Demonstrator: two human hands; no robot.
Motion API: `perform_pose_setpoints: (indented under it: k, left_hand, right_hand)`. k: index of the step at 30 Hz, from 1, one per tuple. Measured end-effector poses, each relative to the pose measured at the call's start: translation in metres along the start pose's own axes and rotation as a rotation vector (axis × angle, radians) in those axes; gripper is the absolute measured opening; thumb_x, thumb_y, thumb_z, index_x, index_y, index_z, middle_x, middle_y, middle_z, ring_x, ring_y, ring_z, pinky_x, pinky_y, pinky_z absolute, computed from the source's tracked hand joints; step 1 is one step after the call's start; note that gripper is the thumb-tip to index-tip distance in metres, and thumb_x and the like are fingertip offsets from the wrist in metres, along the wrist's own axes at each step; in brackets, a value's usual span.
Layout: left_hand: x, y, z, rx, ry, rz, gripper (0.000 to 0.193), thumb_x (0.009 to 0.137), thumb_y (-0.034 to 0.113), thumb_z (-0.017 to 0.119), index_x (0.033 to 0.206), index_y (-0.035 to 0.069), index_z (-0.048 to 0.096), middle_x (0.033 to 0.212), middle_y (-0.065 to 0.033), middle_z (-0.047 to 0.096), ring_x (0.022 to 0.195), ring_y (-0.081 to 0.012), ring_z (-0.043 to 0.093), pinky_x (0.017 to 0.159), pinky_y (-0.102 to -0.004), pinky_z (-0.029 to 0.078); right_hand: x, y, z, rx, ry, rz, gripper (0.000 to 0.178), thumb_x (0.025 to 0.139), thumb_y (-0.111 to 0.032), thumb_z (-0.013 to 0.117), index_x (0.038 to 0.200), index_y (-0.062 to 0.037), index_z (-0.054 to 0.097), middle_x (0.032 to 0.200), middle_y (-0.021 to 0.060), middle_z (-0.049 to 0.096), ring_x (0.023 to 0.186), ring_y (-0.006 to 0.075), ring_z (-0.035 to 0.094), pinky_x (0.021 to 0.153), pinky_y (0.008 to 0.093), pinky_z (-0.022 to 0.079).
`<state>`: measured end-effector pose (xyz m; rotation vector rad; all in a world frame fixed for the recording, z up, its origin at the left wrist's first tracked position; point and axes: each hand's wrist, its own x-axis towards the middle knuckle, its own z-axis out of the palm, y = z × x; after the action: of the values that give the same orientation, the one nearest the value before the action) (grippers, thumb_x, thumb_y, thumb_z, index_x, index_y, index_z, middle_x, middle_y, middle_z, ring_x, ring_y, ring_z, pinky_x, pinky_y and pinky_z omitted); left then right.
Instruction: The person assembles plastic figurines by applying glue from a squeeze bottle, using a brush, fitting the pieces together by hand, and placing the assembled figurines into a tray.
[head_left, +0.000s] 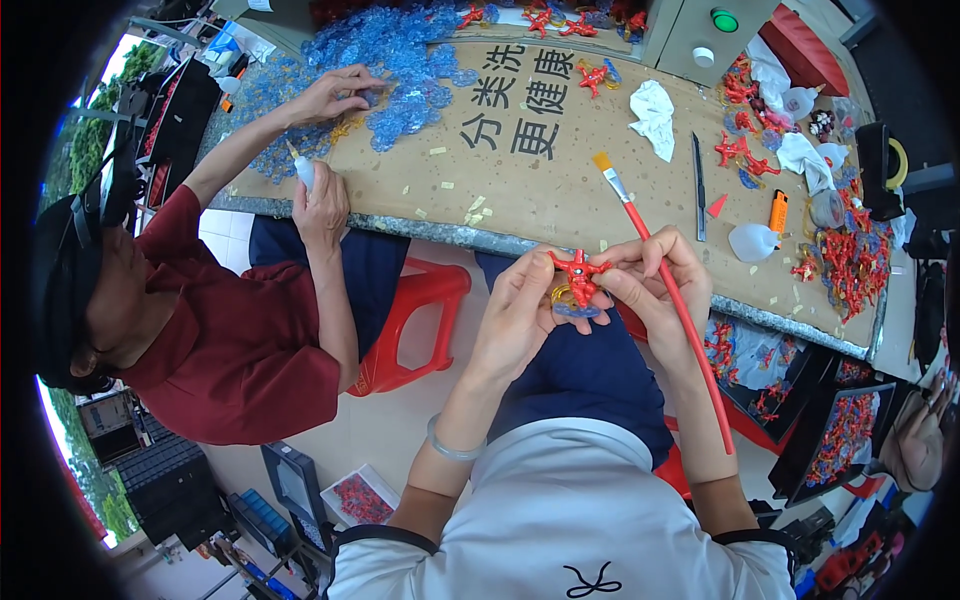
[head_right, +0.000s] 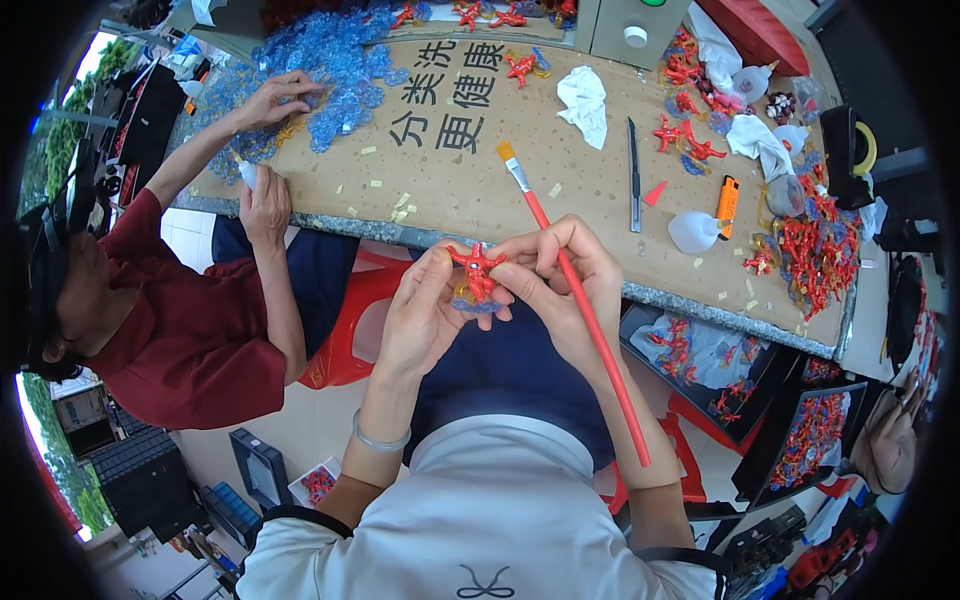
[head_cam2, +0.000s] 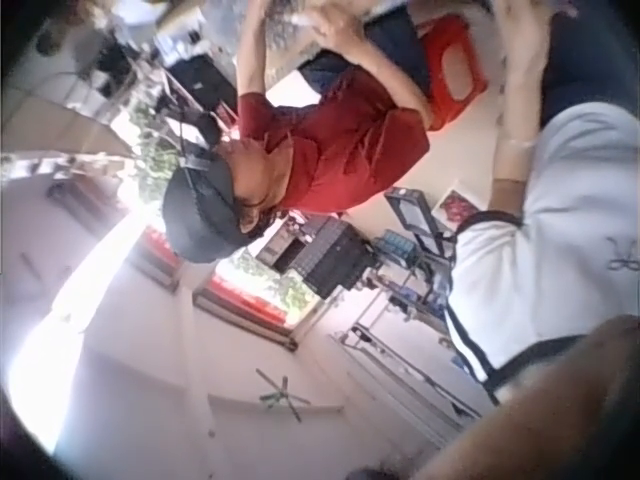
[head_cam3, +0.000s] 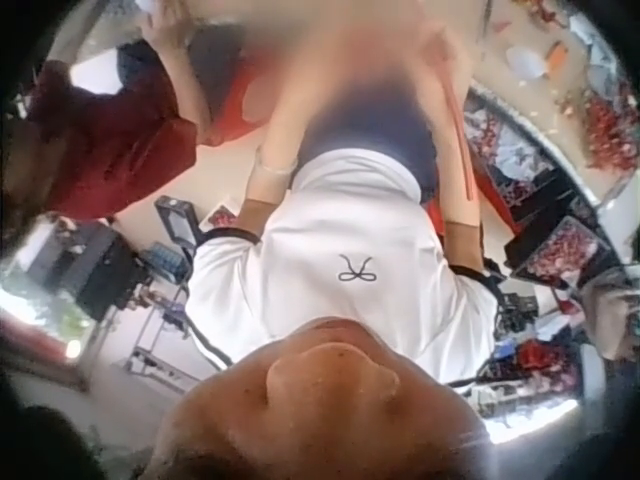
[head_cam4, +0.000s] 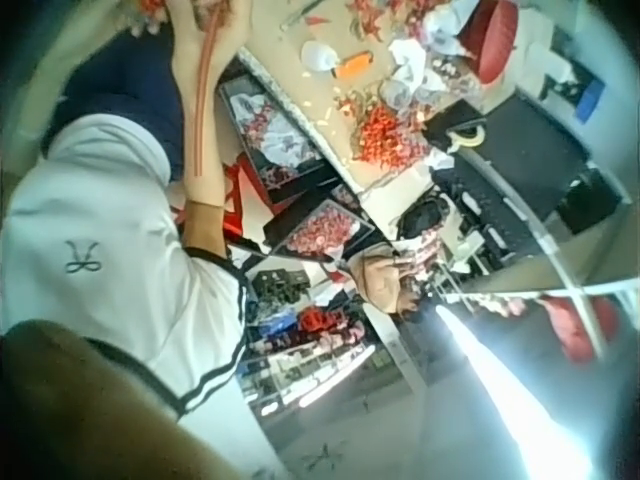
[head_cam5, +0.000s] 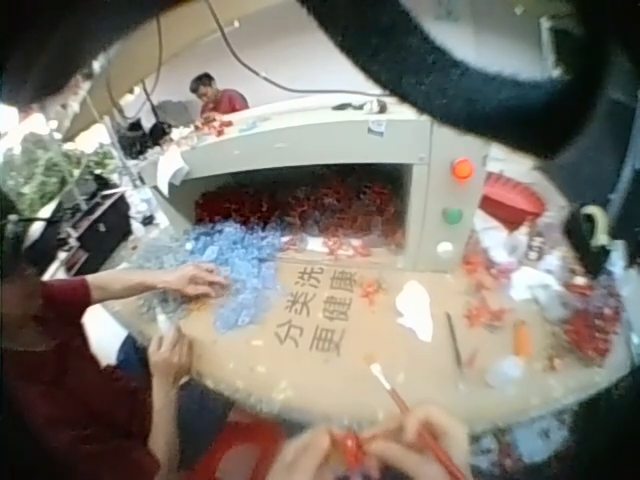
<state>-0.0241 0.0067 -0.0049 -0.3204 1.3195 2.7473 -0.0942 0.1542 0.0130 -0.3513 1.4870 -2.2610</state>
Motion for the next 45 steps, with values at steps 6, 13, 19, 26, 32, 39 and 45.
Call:
perform_pose_setpoints:
  k: [6, 13, 19, 26, 32, 39, 45]
  left_hand:
    - [-0.002, 0.000, 0.007, -0.035, -0.068, 0.057, 0.036, 0.097, 0.020, 0.046, 0.121, -0.007, 0.046, 0.109, -0.0171, 0.060, 0.099, -0.0220, 0.062, 0.081, -0.0331, 0.053]
    - [-0.003, -0.005, 0.014, 0.136, 0.079, 0.196, 0.044, 0.086, 0.008, 0.064, 0.124, -0.007, 0.048, 0.111, -0.0173, 0.060, 0.097, -0.0217, 0.062, 0.085, -0.0341, 0.052]
    - [-0.007, -0.005, 0.012, 0.203, 0.225, 0.173, 0.051, 0.077, -0.002, 0.071, 0.123, -0.009, 0.049, 0.106, -0.0127, 0.062, 0.094, -0.0139, 0.061, 0.084, -0.0254, 0.050]
    - [-0.007, 0.000, 0.016, 0.378, 0.310, 0.240, 0.051, 0.073, -0.001, 0.074, 0.119, -0.009, 0.054, 0.090, -0.0061, 0.064, 0.082, -0.0082, 0.061, 0.076, -0.0216, 0.049]
    - [-0.011, 0.002, 0.020, 0.517, 0.349, 0.297, 0.049, 0.072, -0.003, 0.073, 0.118, -0.008, 0.055, 0.085, -0.0041, 0.062, 0.080, -0.0077, 0.060, 0.073, -0.0203, 0.049]
    - [-0.012, 0.009, 0.022, 0.191, 0.231, 0.092, 0.053, 0.079, -0.005, 0.062, 0.128, -0.004, 0.043, 0.094, -0.0117, 0.064, 0.081, -0.0121, 0.062, 0.071, -0.0235, 0.051]
    - [-0.013, -0.003, 0.036, 0.427, 0.225, 0.105, 0.053, 0.082, -0.006, 0.053, 0.130, -0.001, 0.032, 0.087, -0.0131, 0.065, 0.077, -0.0133, 0.063, 0.069, -0.0231, 0.050]
  right_hand:
    - [0.004, 0.004, -0.006, -0.055, 0.115, -0.055, 0.023, 0.084, 0.010, 0.059, 0.081, -0.0038, 0.040, 0.097, 0.0229, 0.062, 0.072, 0.0131, 0.063, 0.065, 0.0239, 0.054]
    - [0.006, -0.009, -0.027, -0.218, 0.103, -0.131, 0.034, 0.097, -0.020, 0.046, 0.118, 0.0057, 0.051, 0.104, 0.0163, 0.065, 0.094, 0.0155, 0.059, 0.089, 0.0319, 0.044]
    - [-0.011, -0.041, -0.035, -0.260, -0.107, -0.398, 0.043, 0.096, -0.034, 0.049, 0.099, 0.0066, 0.065, 0.085, 0.0137, 0.064, 0.078, 0.0174, 0.060, 0.073, 0.0301, 0.048]
    - [-0.008, -0.042, -0.029, -0.749, -0.133, -0.443, 0.025, 0.085, -0.025, 0.060, 0.085, -0.0011, 0.068, 0.078, 0.0107, 0.064, 0.069, 0.0212, 0.058, 0.067, 0.0313, 0.043]
    - [-0.006, -0.054, -0.016, -0.884, -0.310, -0.518, 0.014, 0.084, -0.014, 0.061, 0.084, -0.0016, 0.067, 0.080, 0.0111, 0.065, 0.074, 0.0220, 0.061, 0.071, 0.0319, 0.043]
    - [-0.002, -0.023, -0.012, -0.400, 0.077, -0.201, 0.011, 0.081, 0.002, 0.062, 0.092, 0.0011, 0.062, 0.098, 0.0129, 0.065, 0.085, 0.0160, 0.061, 0.079, 0.0273, 0.048]
    - [0.006, -0.001, -0.009, 0.027, -0.025, 0.203, 0.026, 0.080, 0.003, 0.068, 0.081, -0.0076, 0.043, 0.086, 0.0135, 0.066, 0.073, 0.0113, 0.063, 0.066, 0.0237, 0.050]
